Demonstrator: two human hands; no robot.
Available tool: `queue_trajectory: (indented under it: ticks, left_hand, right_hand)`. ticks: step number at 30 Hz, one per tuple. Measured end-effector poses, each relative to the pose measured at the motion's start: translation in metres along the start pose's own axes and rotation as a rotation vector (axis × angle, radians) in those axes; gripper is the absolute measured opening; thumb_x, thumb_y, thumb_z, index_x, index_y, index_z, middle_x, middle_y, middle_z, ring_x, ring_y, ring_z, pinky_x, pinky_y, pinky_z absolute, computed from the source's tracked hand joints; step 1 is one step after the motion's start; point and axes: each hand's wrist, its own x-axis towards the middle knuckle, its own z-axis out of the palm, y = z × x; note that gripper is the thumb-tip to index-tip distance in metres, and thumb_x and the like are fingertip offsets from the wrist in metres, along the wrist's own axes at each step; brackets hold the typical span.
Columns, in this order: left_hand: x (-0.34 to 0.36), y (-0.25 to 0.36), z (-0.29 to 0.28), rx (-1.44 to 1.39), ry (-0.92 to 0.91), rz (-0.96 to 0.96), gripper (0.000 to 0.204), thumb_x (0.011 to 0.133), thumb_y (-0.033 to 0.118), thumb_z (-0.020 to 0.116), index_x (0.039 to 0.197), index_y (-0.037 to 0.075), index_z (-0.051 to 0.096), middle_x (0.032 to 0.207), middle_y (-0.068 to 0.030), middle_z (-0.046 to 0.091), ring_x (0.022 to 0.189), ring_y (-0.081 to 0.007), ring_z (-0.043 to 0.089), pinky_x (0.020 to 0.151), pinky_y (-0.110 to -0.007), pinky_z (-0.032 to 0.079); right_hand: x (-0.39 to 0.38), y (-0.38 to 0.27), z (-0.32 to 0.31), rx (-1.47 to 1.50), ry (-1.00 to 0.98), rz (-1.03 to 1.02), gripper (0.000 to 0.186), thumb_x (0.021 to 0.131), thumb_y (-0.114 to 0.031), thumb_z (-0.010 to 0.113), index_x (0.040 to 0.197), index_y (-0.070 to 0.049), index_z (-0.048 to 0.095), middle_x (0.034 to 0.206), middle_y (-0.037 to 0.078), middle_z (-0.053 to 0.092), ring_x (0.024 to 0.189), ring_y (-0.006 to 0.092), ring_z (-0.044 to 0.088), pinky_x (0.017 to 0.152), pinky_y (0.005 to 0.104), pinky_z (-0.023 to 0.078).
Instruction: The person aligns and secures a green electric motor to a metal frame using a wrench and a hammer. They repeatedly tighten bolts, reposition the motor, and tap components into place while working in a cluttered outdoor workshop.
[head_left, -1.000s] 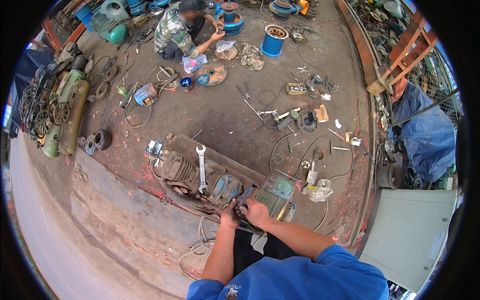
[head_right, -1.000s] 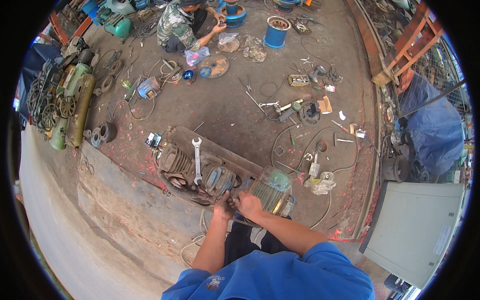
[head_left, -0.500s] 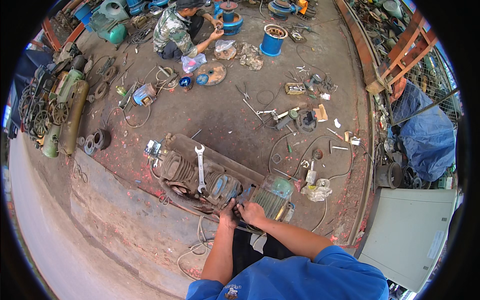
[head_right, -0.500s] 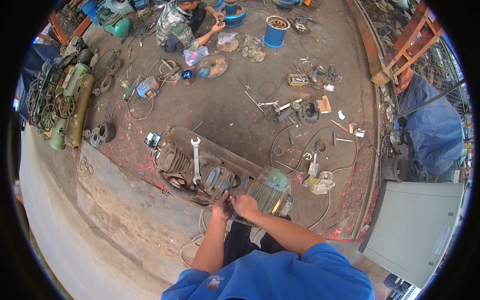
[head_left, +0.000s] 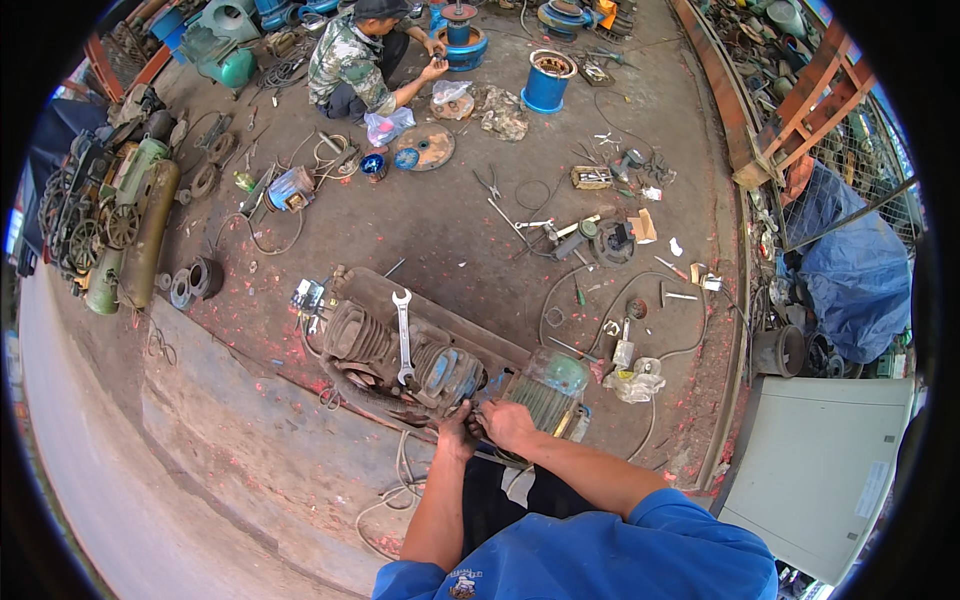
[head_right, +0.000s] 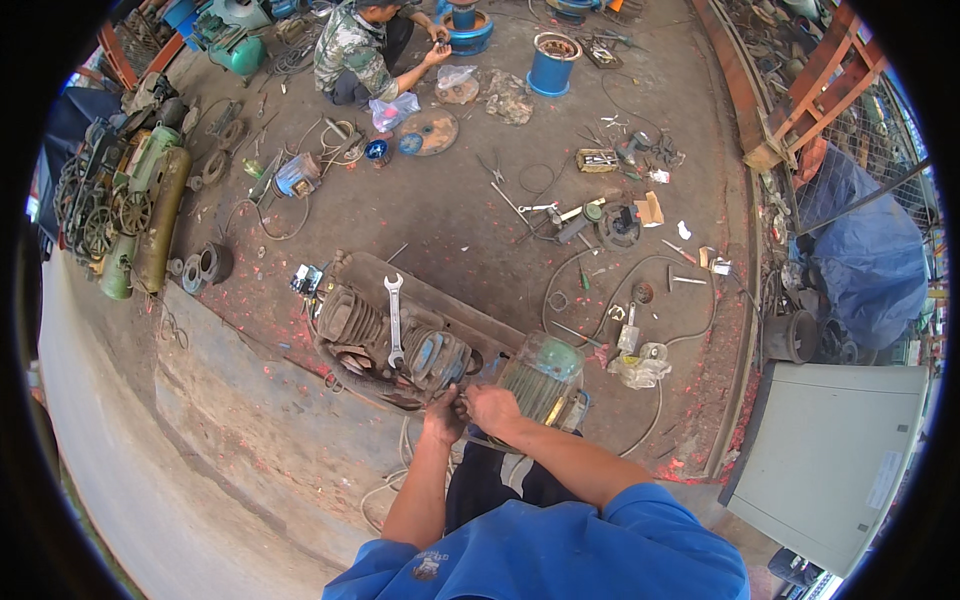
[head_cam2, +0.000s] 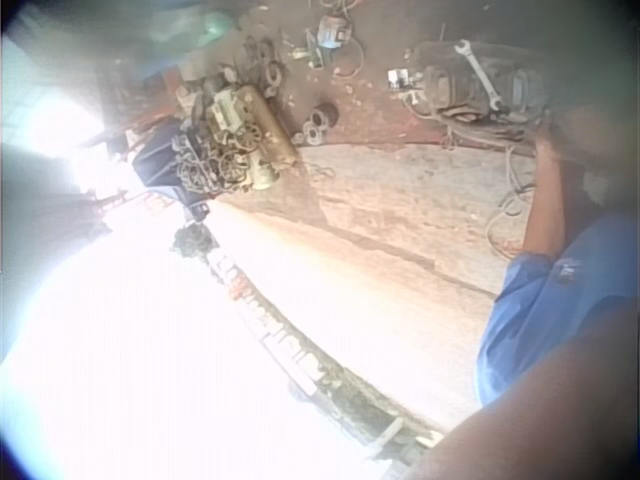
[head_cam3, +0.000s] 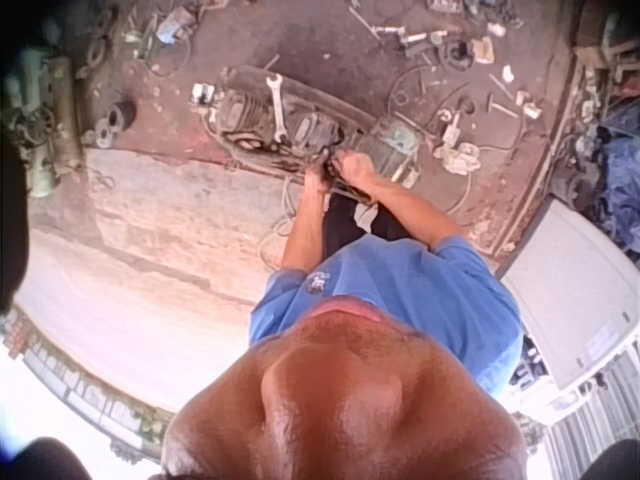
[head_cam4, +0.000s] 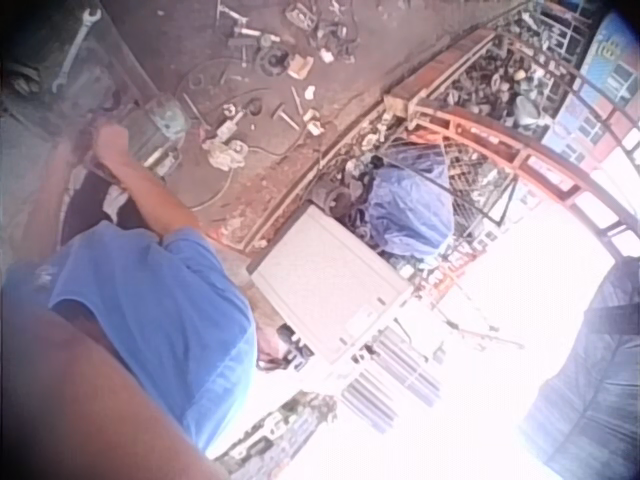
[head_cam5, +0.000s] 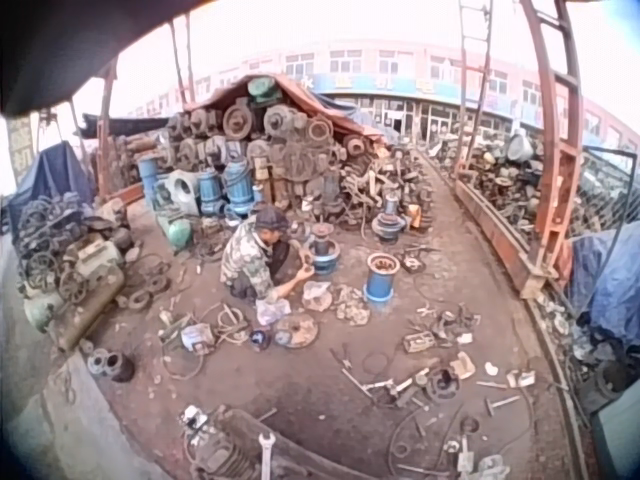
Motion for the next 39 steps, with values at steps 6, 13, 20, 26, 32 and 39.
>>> queue_trajectory:
  ticks: [6,13,20,26,32,39]
  left_hand:
    - [-0.003,-0.005,-0.006,-0.008,-0.009,0.002,0.019,0.100,0.032,0.058,0.087,0.017,0.056,0.066,0.0057,0.043,0.057,-0.0088,0.037,0.052,-0.024,0.030]
    - [-0.012,-0.015,-0.012,0.021,-0.014,-0.016,0.015,0.100,0.027,0.055,0.088,0.017,0.054,0.066,0.0032,0.047,0.059,-0.0114,0.042,0.053,-0.026,0.033]
    - [-0.009,-0.017,-0.016,0.002,-0.024,0.003,0.017,0.099,0.027,0.056,0.087,0.016,0.056,0.066,0.0029,0.048,0.059,-0.0113,0.043,0.053,-0.026,0.034]
    - [-0.015,-0.012,-0.010,0.008,0.000,-0.004,0.016,0.099,0.028,0.056,0.089,0.015,0.058,0.067,0.0028,0.048,0.060,-0.0115,0.043,0.053,-0.026,0.034]
    - [-0.014,-0.010,-0.020,0.008,-0.031,-0.005,0.020,0.100,0.030,0.055,0.100,0.011,0.062,0.067,0.0027,0.048,0.060,-0.0115,0.042,0.053,-0.026,0.035]
    - [-0.014,-0.007,-0.022,0.004,-0.050,-0.004,0.023,0.101,0.030,0.054,0.106,0.009,0.061,0.068,0.0026,0.048,0.062,-0.0116,0.042,0.054,-0.026,0.035]
  right_hand:
    - [0.002,0.002,-0.011,-0.190,-0.046,-0.186,0.018,0.080,-0.020,0.061,0.092,-0.006,0.063,0.092,0.014,0.064,0.090,0.0310,0.065,0.077,0.0428,0.054]
    - [0.018,0.010,-0.028,-0.335,-0.184,-0.386,0.020,0.084,-0.022,0.056,0.093,-0.007,0.064,0.099,0.014,0.064,0.097,0.0314,0.064,0.084,0.0443,0.052]
    - [0.013,0.009,-0.023,-0.201,-0.124,-0.236,0.022,0.079,-0.025,0.066,0.093,-0.008,0.065,0.097,0.017,0.064,0.095,0.0338,0.064,0.082,0.0452,0.052]
    - [0.006,0.005,-0.019,-0.048,-0.038,-0.049,0.026,0.081,-0.029,0.068,0.093,-0.007,0.064,0.091,0.018,0.065,0.087,0.0354,0.066,0.074,0.0457,0.054]
    - [0.005,0.002,-0.009,0.122,-0.083,0.243,0.036,0.088,-0.039,0.065,0.096,-0.004,0.065,0.093,0.021,0.068,0.087,0.0378,0.067,0.072,0.0475,0.054]
    - [0.013,0.000,-0.010,0.603,-0.145,0.706,0.049,0.089,-0.044,0.070,0.091,0.004,0.066,0.079,0.017,0.069,0.072,0.0272,0.069,0.063,0.0405,0.052]
